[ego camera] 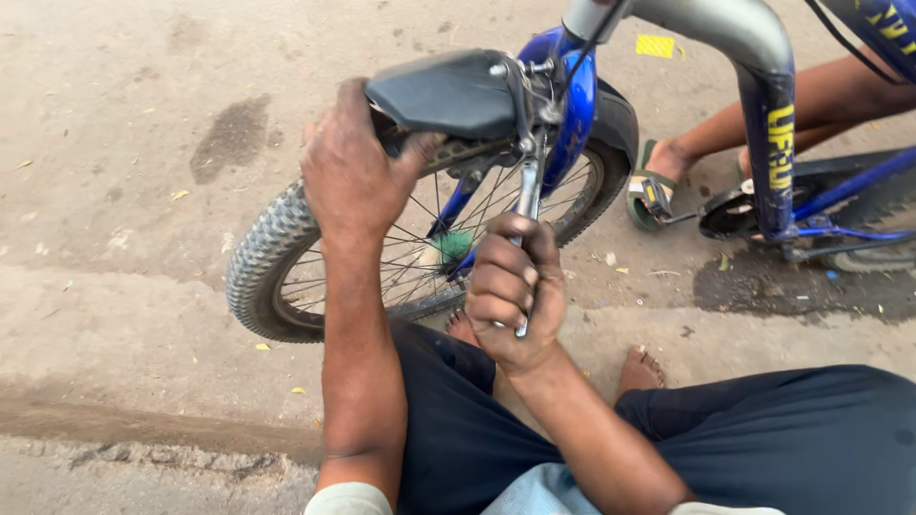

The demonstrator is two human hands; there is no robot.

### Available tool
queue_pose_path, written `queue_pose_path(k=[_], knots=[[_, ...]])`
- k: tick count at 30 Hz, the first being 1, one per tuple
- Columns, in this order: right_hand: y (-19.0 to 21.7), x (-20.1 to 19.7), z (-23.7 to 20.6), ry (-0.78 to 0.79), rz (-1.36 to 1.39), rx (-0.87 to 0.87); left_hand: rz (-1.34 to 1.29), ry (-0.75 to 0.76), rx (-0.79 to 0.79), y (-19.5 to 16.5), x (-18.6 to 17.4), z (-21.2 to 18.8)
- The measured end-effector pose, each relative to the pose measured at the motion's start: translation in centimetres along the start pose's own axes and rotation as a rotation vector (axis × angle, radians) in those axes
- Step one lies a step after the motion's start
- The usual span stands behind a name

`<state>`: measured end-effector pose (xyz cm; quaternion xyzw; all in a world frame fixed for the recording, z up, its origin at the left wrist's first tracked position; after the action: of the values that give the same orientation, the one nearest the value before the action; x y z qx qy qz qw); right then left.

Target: The person uses a wrench to tighten bolts on the front mudguard of a blue bicycle. They repeatedly adjust the mudguard position and tighten the fasteners while sitting on the ground.

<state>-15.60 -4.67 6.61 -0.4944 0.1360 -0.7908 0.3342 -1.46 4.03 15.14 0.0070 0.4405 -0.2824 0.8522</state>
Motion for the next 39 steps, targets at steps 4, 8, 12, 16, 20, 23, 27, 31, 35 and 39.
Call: queue_pose_path(k=[4, 8, 12, 16, 20, 23, 27, 31, 35, 39], knots=[[0.6, -1.6, 0.8, 0.206, 0.041, 0.167, -0.017, 0.047, -0.040, -0.5, 0.1, -0.1], [4.6, -4.5, -1.1, -0.051, -0.447, 0.163, 0.027, -0.033, 0.005, -0.6, -0.2, -0.4], [10.6, -4.2, -6.3, -0.670, -1.049, 0.111, -0.033, -0.038, 0.031, 0.0, 0.4, -0.8], [12.3, 1.5, -8.6, -0.994, -1.506, 0.138, -0.021, -0.060, 0.069, 0.3, 1.0, -1.2], [9.9, 5.2, -7.0, -0.975, -1.458, 0.166, -0.018, -0.099, 0.133, -0.2, 1.2, -1.8], [9.3, 6.2, -6.1, -1.013, -1.480, 0.129, 0.008, -0.075, 0.134, -0.3, 1.7, -1.8], [8.4, 5.4, -5.2, -0.980, -1.310, 0.131, -0.038, 0.005, 0.095, 0.0, 3.1, -1.0], [8.7, 4.4, -4.8, -1.018, -1.274, 0.066, -0.068, -0.067, 0.124, -0.4, 3.9, -0.5], [9.1, 4.1, -4.4, -1.074, -1.332, 0.050, -0.134, 0.058, 0.039, 0.1, 6.4, -0.8], [9.7, 5.7, -4.3, -1.150, -1.414, 0.111, -0.096, -0.004, 0.034, 0.4, 6.4, -1.2]])
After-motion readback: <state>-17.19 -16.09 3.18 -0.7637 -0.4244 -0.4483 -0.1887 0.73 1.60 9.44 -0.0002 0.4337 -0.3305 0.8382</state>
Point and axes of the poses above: each hand's wrist, its own z-axis towards the middle knuckle, its own x-axis out of the palm, y = z × x, the point moved 8 cm from there along z, towards the middle knuckle, and after that the axes turned 9 degrees about z, right-handed, at the moved point
